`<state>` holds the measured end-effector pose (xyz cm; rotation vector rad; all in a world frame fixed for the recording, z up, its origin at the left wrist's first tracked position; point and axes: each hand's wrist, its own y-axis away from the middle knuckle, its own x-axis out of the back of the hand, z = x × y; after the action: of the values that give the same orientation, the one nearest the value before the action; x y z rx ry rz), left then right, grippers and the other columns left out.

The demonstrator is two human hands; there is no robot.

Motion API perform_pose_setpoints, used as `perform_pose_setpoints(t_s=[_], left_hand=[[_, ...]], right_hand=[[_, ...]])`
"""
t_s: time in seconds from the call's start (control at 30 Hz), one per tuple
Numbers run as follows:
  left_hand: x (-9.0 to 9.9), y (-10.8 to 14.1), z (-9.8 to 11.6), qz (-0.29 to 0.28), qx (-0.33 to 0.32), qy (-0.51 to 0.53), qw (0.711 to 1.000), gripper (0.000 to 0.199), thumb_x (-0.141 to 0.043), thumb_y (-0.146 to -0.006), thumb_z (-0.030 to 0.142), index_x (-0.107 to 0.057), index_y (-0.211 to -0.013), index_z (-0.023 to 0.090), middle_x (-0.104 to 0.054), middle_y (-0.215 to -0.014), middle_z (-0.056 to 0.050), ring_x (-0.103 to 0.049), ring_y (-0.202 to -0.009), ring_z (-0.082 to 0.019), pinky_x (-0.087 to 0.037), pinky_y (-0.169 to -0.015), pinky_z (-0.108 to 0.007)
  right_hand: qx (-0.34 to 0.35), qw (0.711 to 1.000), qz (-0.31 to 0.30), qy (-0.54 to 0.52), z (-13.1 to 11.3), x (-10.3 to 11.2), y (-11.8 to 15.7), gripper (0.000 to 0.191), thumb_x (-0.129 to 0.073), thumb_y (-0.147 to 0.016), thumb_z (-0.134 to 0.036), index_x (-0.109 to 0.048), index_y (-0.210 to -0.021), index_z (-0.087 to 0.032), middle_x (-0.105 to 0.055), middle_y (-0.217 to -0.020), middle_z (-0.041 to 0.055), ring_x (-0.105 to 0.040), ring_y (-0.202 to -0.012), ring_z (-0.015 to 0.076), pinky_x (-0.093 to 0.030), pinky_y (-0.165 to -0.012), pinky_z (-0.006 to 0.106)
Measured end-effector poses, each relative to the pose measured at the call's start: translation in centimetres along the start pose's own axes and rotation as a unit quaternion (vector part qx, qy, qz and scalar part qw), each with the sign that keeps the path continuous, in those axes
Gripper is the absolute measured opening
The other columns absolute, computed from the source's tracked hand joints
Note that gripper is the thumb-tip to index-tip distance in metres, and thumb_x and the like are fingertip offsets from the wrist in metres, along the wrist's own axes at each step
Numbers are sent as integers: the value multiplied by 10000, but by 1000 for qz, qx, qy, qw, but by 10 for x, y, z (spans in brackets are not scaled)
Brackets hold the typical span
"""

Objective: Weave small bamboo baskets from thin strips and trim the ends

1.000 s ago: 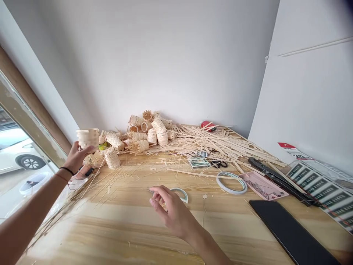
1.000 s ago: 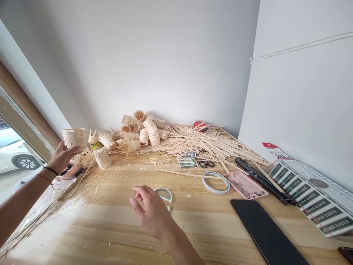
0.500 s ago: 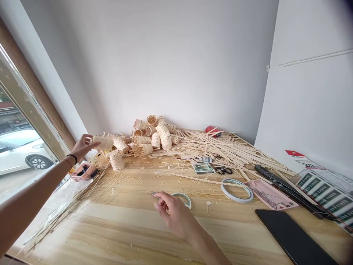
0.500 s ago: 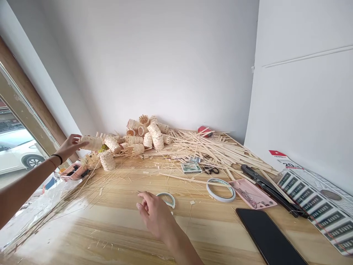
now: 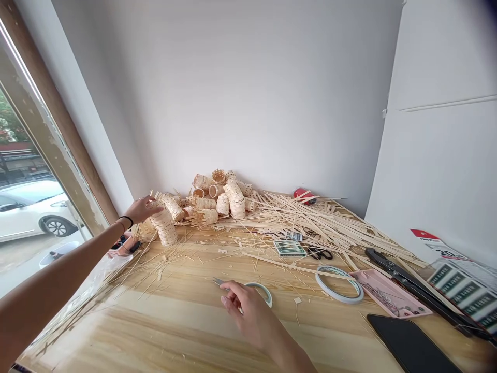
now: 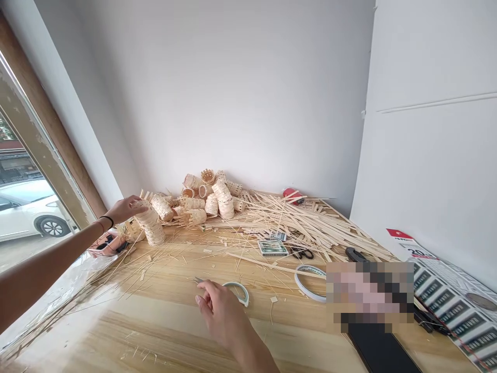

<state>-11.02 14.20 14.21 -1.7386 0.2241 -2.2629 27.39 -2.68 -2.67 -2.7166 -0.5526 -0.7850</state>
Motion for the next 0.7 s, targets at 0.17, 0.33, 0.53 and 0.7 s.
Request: perform_pose_setpoints(t_s=[0.17,0.33,0.53,0.7], left_hand=[[1,-1,3,11,1,-22,1000,358,-662,-1009,354,-628,-1317,175,-673,-1303,-105,-699,-1086,-263,-611,-911,-468],[2,-3,3,37,20,-38,998,361,-665,-1006,364,-632,-1307,168,-683,-1280,-101,-705,-1075,-264,-611,-906,-467],[-2,-2,2,55,30,-51,997,377,-663,-1007,364,-619,-1331,176,-663,-1325,-112,-692,-1112,-270,-600,-932,-486],[-7,1,3,41,5,-58,997,383,-668,-1004,363,-619,-1333,175,-658,-1338,-114,-685,-1133,-278,-592,-951,-500]], right_hand=[[1,1000,-4,3,0,-1,0,329,-507,-1008,-359,-686,-1237,-205,-752,-950,65,-689,-869,218,-495,-779,315],[-3,1000,-11,0,-1,-1,0,321,-514,-1005,-346,-696,-1225,-199,-756,-939,69,-691,-863,225,-506,-787,325],[-11,1000,-14,13,-2,0,0,306,-521,-1000,-323,-704,-1216,-209,-765,-948,68,-703,-881,226,-507,-805,327],[-13,1000,-21,8,-3,1,0,320,-515,-1002,-322,-706,-1227,-197,-771,-968,77,-708,-877,223,-512,-805,329]])
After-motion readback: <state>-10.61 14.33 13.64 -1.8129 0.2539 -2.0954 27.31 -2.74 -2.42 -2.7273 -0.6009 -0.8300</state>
